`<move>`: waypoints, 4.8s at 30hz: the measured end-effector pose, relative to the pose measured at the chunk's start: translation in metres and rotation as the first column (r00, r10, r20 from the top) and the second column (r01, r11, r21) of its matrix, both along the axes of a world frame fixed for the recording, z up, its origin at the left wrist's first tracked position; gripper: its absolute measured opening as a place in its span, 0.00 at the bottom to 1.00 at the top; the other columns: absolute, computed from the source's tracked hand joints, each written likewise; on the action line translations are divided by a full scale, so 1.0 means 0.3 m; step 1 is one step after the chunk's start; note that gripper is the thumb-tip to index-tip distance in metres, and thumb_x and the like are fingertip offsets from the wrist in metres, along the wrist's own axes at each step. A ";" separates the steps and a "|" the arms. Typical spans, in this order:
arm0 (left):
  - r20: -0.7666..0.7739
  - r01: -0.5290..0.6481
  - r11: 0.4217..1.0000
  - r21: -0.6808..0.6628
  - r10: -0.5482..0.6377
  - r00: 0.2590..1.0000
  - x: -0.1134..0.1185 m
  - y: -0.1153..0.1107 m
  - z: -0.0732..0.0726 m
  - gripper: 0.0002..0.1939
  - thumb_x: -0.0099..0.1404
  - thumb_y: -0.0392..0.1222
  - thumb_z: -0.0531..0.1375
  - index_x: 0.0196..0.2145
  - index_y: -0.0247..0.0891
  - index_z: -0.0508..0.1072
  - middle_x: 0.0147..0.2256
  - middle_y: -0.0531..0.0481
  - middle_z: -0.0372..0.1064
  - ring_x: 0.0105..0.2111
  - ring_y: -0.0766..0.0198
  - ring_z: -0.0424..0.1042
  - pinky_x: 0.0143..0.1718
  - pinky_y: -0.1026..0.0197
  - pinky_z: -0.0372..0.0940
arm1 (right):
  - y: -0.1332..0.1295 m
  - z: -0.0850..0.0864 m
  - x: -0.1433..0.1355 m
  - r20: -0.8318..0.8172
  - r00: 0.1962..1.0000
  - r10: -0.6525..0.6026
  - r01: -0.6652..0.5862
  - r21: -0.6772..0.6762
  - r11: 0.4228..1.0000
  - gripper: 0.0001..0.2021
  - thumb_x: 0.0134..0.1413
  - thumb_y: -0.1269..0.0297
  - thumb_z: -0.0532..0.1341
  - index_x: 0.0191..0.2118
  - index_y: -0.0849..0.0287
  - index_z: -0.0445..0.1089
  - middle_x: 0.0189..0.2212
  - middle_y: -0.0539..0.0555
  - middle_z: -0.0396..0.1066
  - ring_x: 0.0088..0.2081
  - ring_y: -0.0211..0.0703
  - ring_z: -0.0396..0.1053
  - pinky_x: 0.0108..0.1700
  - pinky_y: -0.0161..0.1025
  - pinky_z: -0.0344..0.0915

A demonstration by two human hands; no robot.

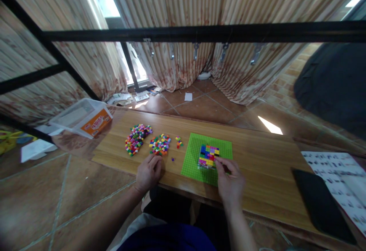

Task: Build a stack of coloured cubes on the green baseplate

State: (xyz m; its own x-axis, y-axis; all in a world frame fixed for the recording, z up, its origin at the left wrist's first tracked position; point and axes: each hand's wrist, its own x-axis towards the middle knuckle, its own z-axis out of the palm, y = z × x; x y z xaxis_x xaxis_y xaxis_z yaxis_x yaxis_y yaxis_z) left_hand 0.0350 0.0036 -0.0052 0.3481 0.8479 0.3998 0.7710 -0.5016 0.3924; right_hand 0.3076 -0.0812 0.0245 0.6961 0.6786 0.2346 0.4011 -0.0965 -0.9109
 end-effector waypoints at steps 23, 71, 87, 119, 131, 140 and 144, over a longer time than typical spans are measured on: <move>-0.008 -0.007 1.000 -0.004 0.007 1.000 0.001 -0.004 0.005 0.09 0.69 0.37 0.52 0.38 0.40 0.73 0.36 0.48 0.71 0.36 0.62 0.71 0.38 0.62 0.66 | 0.054 -0.006 0.019 -0.608 0.794 -0.015 0.058 0.052 0.997 0.17 0.30 0.59 0.74 0.31 0.58 0.75 0.28 0.48 0.74 0.29 0.35 0.69 0.29 0.31 0.64; 0.012 -0.006 0.999 0.036 0.006 1.000 0.006 -0.011 0.001 0.09 0.68 0.36 0.52 0.36 0.40 0.72 0.33 0.49 0.70 0.33 0.63 0.70 0.36 0.63 0.66 | 0.132 -0.016 -0.395 0.353 0.758 0.548 -0.405 -0.404 0.820 0.11 0.63 0.66 0.51 0.36 0.55 0.72 0.35 0.54 0.73 0.37 0.44 0.71 0.40 0.40 0.64; 0.007 0.000 1.000 0.016 0.000 1.000 0.002 -0.005 0.016 0.09 0.68 0.37 0.52 0.37 0.40 0.73 0.35 0.48 0.72 0.35 0.63 0.72 0.37 0.62 0.67 | -0.144 0.009 -0.039 -0.018 1.000 -0.012 0.009 -0.192 0.981 0.19 0.53 0.48 0.61 0.42 0.56 0.76 0.41 0.58 0.78 0.42 0.50 0.74 0.48 0.49 0.68; -0.009 -0.003 1.000 0.027 0.003 1.000 0.004 -0.003 0.019 0.10 0.68 0.38 0.52 0.36 0.40 0.73 0.35 0.48 0.72 0.35 0.62 0.72 0.38 0.63 0.66 | -0.017 0.012 -0.015 0.090 0.996 -0.021 0.024 -0.031 0.999 0.19 0.57 0.50 0.57 0.39 0.59 0.77 0.40 0.60 0.77 0.42 0.48 0.73 0.46 0.46 0.67; -0.007 -0.001 1.000 0.005 0.001 1.000 0.002 -0.003 0.009 0.10 0.69 0.37 0.52 0.36 0.40 0.73 0.36 0.48 0.72 0.36 0.62 0.71 0.38 0.63 0.66 | 0.012 0.008 0.003 -0.227 0.969 -0.096 0.092 -0.029 0.995 0.17 0.44 0.51 0.66 0.35 0.60 0.78 0.31 0.56 0.77 0.32 0.43 0.72 0.33 0.39 0.67; -0.017 0.001 1.000 0.011 -0.001 1.000 0.000 -0.005 0.012 0.09 0.69 0.37 0.52 0.37 0.40 0.73 0.36 0.48 0.72 0.35 0.62 0.71 0.38 0.63 0.66 | 0.025 0.032 0.003 -0.597 0.796 -0.101 0.128 0.003 0.992 0.16 0.29 0.58 0.73 0.30 0.59 0.77 0.26 0.51 0.74 0.23 0.32 0.63 0.23 0.31 0.59; -0.007 0.008 1.000 0.008 -0.008 1.000 0.000 -0.003 0.012 0.09 0.69 0.37 0.52 0.38 0.40 0.73 0.36 0.47 0.72 0.36 0.62 0.72 0.38 0.62 0.66 | 0.027 0.031 0.008 -0.638 0.764 -0.096 0.112 -0.015 0.994 0.16 0.30 0.59 0.73 0.30 0.59 0.76 0.21 0.48 0.70 0.22 0.31 0.62 0.23 0.30 0.59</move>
State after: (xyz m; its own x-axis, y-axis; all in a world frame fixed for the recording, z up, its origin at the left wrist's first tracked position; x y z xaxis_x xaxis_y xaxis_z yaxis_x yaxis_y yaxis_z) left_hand 0.0351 0.0026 -0.0016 0.3581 0.8417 0.4041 0.7696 -0.5111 0.3827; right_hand 0.3099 -0.0730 0.0338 0.7573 0.5931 -0.2735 -0.2826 -0.0799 -0.9559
